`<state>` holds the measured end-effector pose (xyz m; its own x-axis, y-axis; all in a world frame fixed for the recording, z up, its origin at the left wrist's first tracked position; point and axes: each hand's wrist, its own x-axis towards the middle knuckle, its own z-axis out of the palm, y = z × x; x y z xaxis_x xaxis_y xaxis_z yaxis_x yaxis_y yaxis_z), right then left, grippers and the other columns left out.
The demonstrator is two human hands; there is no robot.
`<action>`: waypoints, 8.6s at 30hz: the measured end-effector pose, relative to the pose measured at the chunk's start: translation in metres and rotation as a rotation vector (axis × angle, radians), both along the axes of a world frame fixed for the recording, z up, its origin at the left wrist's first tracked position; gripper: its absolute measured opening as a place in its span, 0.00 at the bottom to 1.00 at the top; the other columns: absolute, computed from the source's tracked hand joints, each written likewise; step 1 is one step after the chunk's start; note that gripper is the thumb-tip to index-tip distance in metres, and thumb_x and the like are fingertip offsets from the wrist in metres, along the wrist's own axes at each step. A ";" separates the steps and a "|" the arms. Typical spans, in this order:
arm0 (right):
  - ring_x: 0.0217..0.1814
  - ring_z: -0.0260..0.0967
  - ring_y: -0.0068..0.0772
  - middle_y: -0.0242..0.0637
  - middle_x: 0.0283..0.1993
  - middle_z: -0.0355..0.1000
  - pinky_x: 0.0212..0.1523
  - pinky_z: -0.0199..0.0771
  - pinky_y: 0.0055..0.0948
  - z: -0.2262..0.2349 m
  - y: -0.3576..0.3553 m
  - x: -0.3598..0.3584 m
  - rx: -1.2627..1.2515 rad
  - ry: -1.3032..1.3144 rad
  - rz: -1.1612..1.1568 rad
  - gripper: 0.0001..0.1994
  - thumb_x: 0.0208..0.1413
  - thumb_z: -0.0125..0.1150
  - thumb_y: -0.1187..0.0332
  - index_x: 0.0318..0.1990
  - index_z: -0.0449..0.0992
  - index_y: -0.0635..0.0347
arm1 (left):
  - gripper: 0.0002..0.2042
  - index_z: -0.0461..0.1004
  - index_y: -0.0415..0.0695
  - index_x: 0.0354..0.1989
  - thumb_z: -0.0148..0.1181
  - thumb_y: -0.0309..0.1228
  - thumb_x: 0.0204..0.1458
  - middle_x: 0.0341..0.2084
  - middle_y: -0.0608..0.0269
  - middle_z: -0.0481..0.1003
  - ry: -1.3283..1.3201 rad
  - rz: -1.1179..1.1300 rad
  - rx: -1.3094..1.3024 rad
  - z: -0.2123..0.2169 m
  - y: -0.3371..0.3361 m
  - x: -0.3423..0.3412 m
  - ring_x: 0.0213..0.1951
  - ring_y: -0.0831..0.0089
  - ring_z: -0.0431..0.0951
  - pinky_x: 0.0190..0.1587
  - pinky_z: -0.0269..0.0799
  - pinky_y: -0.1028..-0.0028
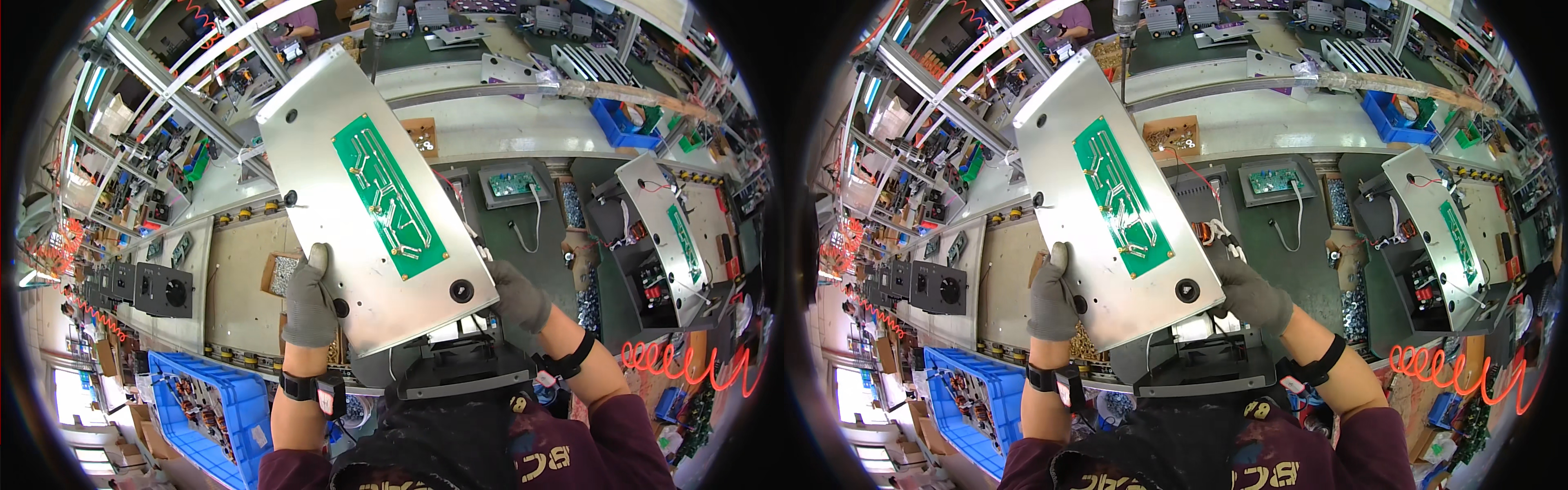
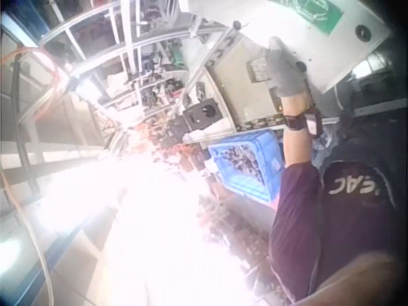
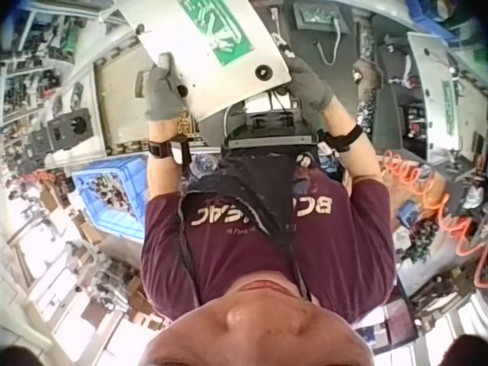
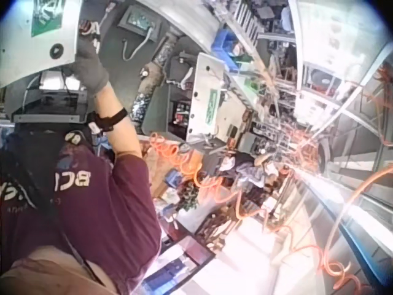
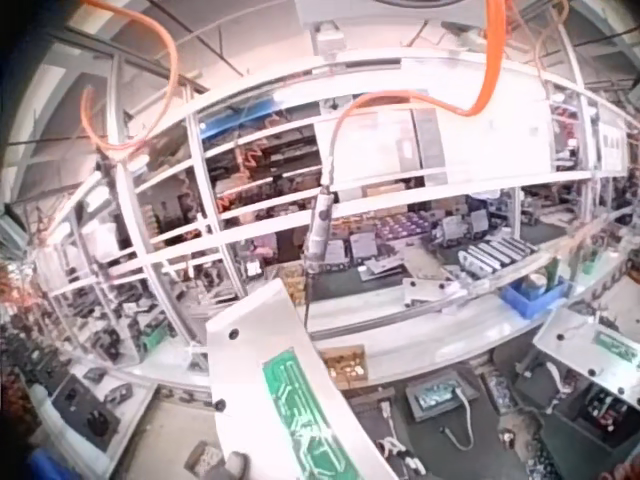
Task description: The recorder is assembling a metal electronic chassis using an air-powered screwdriver and various small components on an assembly line.
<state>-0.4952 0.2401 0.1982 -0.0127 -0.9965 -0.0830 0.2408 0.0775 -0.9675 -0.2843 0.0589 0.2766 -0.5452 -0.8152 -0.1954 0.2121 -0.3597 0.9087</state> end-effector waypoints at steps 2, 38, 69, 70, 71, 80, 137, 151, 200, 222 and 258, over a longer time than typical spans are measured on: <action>0.27 0.65 0.15 0.31 0.35 0.72 0.24 0.63 0.16 0.014 0.000 0.017 -0.051 -0.329 -0.189 0.16 0.57 0.51 0.76 0.54 0.69 0.61 | 0.22 0.63 0.35 0.57 0.50 0.38 0.59 0.47 0.49 0.73 0.049 0.027 0.061 0.000 0.005 -0.009 0.45 0.63 0.78 0.48 0.76 0.68; 0.21 0.62 0.20 0.30 0.28 0.68 0.22 0.63 0.17 -0.112 0.217 -0.010 0.802 -0.022 -0.991 0.07 0.62 0.51 0.64 0.38 0.69 0.57 | 0.20 0.65 0.36 0.56 0.57 0.29 0.56 0.45 0.62 0.74 -0.278 -0.329 -0.062 -0.098 0.045 -0.027 0.44 0.79 0.72 0.47 0.69 0.77; 0.23 0.67 0.21 0.32 0.24 0.71 0.23 0.63 0.21 -0.054 0.364 0.150 0.732 -0.405 -0.532 0.14 0.50 0.68 0.68 0.40 0.74 0.67 | 0.25 0.63 0.35 0.58 0.58 0.35 0.55 0.47 0.58 0.73 -0.321 -0.397 -0.105 -0.121 0.034 -0.015 0.45 0.73 0.74 0.48 0.70 0.74; 0.23 0.67 0.21 0.32 0.24 0.71 0.23 0.63 0.21 -0.052 0.354 0.140 0.726 -0.402 -0.524 0.14 0.50 0.68 0.68 0.40 0.74 0.67 | 0.27 0.62 0.36 0.59 0.58 0.37 0.54 0.48 0.59 0.72 -0.303 -0.418 -0.092 -0.121 0.034 -0.015 0.47 0.72 0.74 0.49 0.70 0.73; 0.24 0.66 0.19 0.30 0.24 0.70 0.24 0.62 0.20 -0.048 0.341 0.133 0.650 -0.367 -0.513 0.15 0.50 0.68 0.65 0.38 0.74 0.67 | 0.23 0.64 0.34 0.57 0.57 0.34 0.55 0.44 0.57 0.74 -0.280 -0.387 -0.100 -0.120 0.036 -0.014 0.42 0.74 0.75 0.45 0.71 0.75; 0.36 0.65 0.17 0.30 0.33 0.71 0.37 0.67 0.20 -0.045 0.265 0.108 0.468 -0.003 -0.173 0.13 0.53 0.65 0.70 0.43 0.73 0.66 | 0.22 0.66 0.33 0.54 0.57 0.34 0.56 0.44 0.58 0.74 -0.369 -0.425 -0.113 -0.113 0.034 -0.019 0.42 0.75 0.75 0.46 0.70 0.75; 0.31 0.64 0.18 0.33 0.39 0.71 0.30 0.65 0.18 -0.009 0.213 0.065 0.371 0.452 -1.393 0.17 0.59 0.54 0.67 0.54 0.68 0.65 | 0.20 0.69 0.46 0.48 0.61 0.39 0.48 0.46 0.44 0.72 -1.735 -0.598 -0.588 -0.270 -0.054 0.216 0.48 0.49 0.74 0.48 0.71 0.57; 0.64 0.57 0.42 0.42 0.62 0.61 0.61 0.60 0.41 -0.102 0.468 0.081 1.012 1.819 0.102 0.20 0.51 0.50 0.69 0.54 0.69 0.55 | 0.13 0.80 0.37 0.40 0.57 0.25 0.45 0.32 0.52 0.80 -1.445 -0.157 -0.677 -0.264 -0.088 0.252 0.31 0.64 0.80 0.33 0.75 0.68; 0.38 0.72 0.50 0.53 0.33 0.72 0.39 0.69 0.40 -0.002 0.144 0.322 0.563 0.355 -0.554 0.28 0.51 0.61 0.48 0.49 0.69 0.64 | 0.17 0.70 0.42 0.41 0.58 0.44 0.54 0.21 0.70 0.64 -0.027 -0.965 0.500 -0.123 0.091 0.144 0.21 0.80 0.60 0.24 0.57 0.80; 0.45 0.70 0.45 0.48 0.40 0.71 0.46 0.69 0.38 -0.028 0.150 0.307 0.548 0.228 -0.689 0.38 0.40 0.69 0.43 0.52 0.66 0.64 | 0.19 0.69 0.40 0.33 0.58 0.47 0.54 0.16 0.71 0.63 -0.584 -0.752 -0.012 -0.117 0.068 0.090 0.16 0.84 0.60 0.17 0.52 0.83; 0.50 0.70 0.55 0.56 0.45 0.71 0.49 0.69 0.41 -0.012 0.188 0.309 0.777 0.267 -0.640 0.44 0.37 0.70 0.43 0.59 0.60 0.59 | 0.14 0.70 0.37 0.42 0.53 0.38 0.60 0.23 0.64 0.71 -0.403 -1.156 0.374 -0.131 0.121 0.072 0.21 0.81 0.66 0.20 0.60 0.84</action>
